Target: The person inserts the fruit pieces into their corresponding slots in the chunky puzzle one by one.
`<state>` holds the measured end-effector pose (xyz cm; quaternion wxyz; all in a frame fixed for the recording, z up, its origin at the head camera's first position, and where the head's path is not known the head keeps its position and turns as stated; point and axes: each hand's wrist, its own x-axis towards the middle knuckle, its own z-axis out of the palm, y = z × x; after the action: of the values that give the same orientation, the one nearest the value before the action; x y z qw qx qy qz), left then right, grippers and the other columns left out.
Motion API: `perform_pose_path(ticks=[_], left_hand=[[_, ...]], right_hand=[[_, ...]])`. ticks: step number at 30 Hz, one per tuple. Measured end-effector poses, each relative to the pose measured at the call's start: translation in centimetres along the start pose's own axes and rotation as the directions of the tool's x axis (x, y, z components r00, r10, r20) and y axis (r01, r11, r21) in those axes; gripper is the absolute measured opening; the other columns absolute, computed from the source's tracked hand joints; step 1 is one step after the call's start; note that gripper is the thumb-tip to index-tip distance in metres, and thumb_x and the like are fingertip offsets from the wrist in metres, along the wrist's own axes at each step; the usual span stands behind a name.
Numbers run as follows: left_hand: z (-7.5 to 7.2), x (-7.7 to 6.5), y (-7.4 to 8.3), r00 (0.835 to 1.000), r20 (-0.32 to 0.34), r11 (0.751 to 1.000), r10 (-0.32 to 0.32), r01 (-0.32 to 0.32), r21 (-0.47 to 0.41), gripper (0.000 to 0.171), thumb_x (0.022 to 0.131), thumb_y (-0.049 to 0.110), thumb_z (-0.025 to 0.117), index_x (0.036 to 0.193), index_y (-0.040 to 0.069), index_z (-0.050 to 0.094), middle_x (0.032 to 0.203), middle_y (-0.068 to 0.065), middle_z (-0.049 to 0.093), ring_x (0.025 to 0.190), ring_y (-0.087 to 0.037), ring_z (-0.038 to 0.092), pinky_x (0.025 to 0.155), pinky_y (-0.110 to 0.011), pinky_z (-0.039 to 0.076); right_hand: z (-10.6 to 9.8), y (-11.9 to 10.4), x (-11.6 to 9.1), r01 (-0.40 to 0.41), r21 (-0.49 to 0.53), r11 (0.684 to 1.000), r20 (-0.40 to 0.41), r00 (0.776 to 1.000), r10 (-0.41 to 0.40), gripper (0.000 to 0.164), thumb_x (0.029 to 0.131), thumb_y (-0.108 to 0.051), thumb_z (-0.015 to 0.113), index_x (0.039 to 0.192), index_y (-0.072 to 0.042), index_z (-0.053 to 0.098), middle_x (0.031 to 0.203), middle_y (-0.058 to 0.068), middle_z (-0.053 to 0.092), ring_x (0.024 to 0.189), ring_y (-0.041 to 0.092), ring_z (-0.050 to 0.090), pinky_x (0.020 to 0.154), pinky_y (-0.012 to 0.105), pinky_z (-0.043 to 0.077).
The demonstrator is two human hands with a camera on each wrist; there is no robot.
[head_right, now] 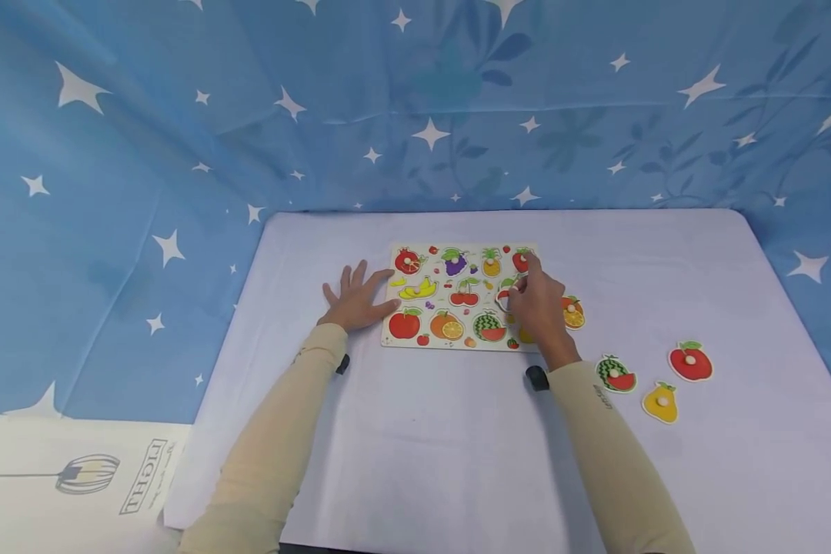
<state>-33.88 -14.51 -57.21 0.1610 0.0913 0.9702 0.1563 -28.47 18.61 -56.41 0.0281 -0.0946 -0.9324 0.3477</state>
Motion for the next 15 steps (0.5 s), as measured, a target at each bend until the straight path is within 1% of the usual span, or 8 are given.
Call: perform_pose_path(ticks=[3,8,15], left_hand=[[-0.1,-0.1,0.2,1.0,0.004,1.0,0.0,0.0,-0.006,0.07,0.087,0.066,0.054,0.149,0.048,0.027,0.164,-0.006,0.0,0.148,-0.038,-0.009,0.105,-0.074,-0.005],[0.0,0.0,0.1,1.0,0.018,1.0,-0.003,0.003,-0.001,0.071,0.087,0.068,0.053,0.15,0.049,0.025,0.165,-0.005,-0.002,0.148,-0.037,-0.011,0.106,-0.073,-0.006],[0.0,0.2,-0.1,1.0,0.011,1.0,0.0,0.0,-0.008,0.071,0.087,0.067,0.054,0.15,0.048,0.026,0.165,-0.005,-0.002,0.148,-0.037,-0.011,0.106,-0.074,-0.006]], right_hand=[[0.2,0.0,0.0,-0.014,-0.008,1.0,0.015,1.0,0.014,0.074,0.093,-0.012,0.061,0.155,-0.016,0.021,0.102,0.014,0.06,0.087,0.03,0.055,0.079,0.046,0.05],[0.5,-0.1,0.1,-0.036,-0.02,0.999,0.032,0.999,0.037,0.073,0.094,-0.012,0.061,0.155,-0.016,0.022,0.102,0.014,0.059,0.087,0.03,0.055,0.076,0.043,0.05],[1.1,-0.1,0.3,0.002,-0.051,0.999,0.008,1.0,-0.001,0.069,0.093,-0.009,0.061,0.153,-0.012,0.026,0.097,0.015,0.061,0.08,0.029,0.056,0.07,0.04,0.048]])
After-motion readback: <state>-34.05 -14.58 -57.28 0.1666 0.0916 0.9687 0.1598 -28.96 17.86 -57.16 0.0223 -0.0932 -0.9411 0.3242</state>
